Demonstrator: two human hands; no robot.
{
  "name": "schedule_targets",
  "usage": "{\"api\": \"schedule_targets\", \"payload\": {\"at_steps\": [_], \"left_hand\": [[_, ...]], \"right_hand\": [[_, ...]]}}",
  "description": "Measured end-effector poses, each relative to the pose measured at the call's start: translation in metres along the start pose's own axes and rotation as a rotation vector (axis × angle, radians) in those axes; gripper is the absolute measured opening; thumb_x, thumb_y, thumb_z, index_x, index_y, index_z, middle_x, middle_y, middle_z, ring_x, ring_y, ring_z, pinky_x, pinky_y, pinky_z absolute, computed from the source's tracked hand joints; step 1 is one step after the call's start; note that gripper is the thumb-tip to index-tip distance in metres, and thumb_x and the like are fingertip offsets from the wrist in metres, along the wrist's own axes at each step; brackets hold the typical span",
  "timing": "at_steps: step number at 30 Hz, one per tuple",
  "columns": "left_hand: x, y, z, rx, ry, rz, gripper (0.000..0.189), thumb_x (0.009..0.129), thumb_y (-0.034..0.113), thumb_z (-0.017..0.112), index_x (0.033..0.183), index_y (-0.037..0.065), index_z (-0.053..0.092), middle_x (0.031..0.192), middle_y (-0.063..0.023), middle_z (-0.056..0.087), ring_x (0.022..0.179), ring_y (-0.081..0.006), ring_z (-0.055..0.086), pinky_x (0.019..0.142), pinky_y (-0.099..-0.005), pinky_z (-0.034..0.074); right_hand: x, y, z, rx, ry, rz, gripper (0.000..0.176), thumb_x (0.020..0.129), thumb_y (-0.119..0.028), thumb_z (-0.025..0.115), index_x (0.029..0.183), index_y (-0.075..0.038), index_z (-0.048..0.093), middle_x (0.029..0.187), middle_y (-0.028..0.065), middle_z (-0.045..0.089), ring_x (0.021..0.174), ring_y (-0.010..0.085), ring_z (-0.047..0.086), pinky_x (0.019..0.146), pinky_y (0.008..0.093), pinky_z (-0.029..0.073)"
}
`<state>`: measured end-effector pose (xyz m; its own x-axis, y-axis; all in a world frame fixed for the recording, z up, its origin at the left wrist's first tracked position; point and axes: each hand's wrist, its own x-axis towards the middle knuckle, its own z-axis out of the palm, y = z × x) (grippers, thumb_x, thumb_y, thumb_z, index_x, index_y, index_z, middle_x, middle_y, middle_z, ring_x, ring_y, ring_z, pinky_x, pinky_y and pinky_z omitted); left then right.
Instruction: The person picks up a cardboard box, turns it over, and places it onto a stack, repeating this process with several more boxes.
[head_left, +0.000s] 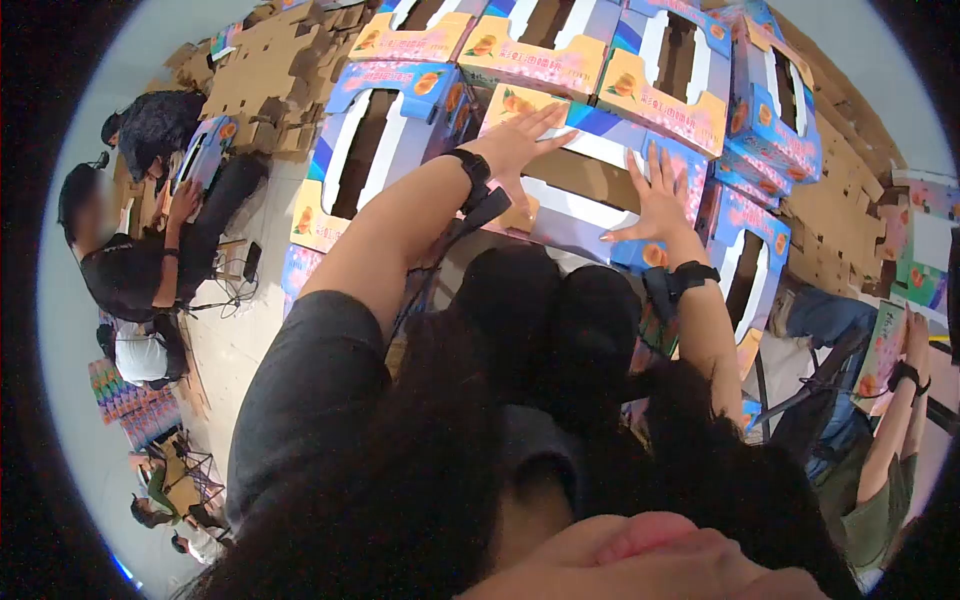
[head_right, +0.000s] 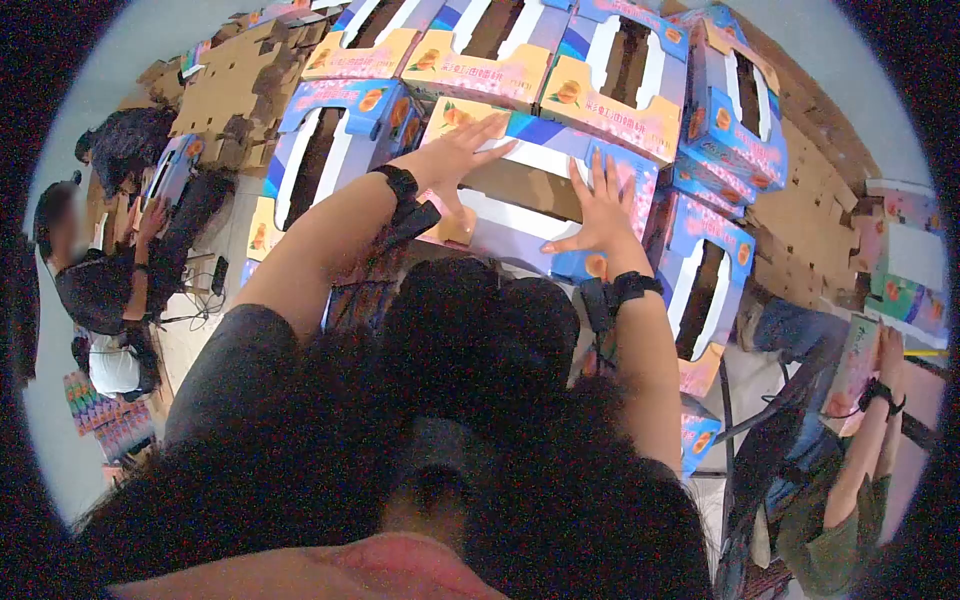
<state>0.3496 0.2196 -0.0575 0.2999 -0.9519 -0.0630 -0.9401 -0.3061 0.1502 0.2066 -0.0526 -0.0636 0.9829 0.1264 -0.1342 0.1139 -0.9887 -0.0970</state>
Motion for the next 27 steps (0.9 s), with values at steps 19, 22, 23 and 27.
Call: {"api": "schedule_targets", "payload": {"at_steps": [19,22,23,27], "left_hand": [[-0.077,0.054,0.067,-0.524,0.498,-0.891,0.102,0.077,0.061,0.062,0.148,0.005,0.015,0.134,-0.0366,0.039,0.124,-0.0483,0.042,0.099,-0.0485,0.040],[-0.074,0.055,0.070,-0.480,0.513,-0.925,0.101,0.078,0.062,0.061,0.149,0.009,0.014,0.133,-0.0379,0.039,0.125,-0.0484,0.041,0.099,-0.0482,0.041],[-0.074,0.057,0.070,-0.467,0.495,-0.942,0.100,0.078,0.062,0.060,0.150,0.010,0.014,0.133,-0.0380,0.039,0.125,-0.0484,0.041,0.099,-0.0484,0.041],[-0.073,0.063,0.064,-0.431,0.487,-0.951,0.096,0.080,0.060,0.057,0.150,0.012,0.013,0.132,-0.0387,0.040,0.125,-0.0493,0.041,0.097,-0.0495,0.042]], "right_hand": [[-0.082,-0.001,0.065,0.098,0.550,0.341,0.095,0.080,-0.056,0.063,0.144,0.003,0.025,0.148,0.0274,0.025,0.136,0.0443,0.027,0.109,0.0481,0.029],[-0.081,-0.003,0.064,0.134,0.568,0.326,0.095,0.079,-0.058,0.061,0.144,0.001,0.025,0.149,0.0265,0.024,0.129,0.0450,0.036,0.103,0.0487,0.036],[-0.082,-0.005,0.063,0.149,0.560,0.332,0.095,0.079,-0.058,0.061,0.144,0.002,0.025,0.149,0.0266,0.024,0.127,0.0450,0.038,0.101,0.0487,0.038],[-0.084,-0.010,0.059,0.152,0.515,0.359,0.094,0.079,-0.057,0.060,0.144,0.002,0.026,0.149,0.0271,0.024,0.123,0.0466,0.042,0.098,0.0487,0.041]]}}
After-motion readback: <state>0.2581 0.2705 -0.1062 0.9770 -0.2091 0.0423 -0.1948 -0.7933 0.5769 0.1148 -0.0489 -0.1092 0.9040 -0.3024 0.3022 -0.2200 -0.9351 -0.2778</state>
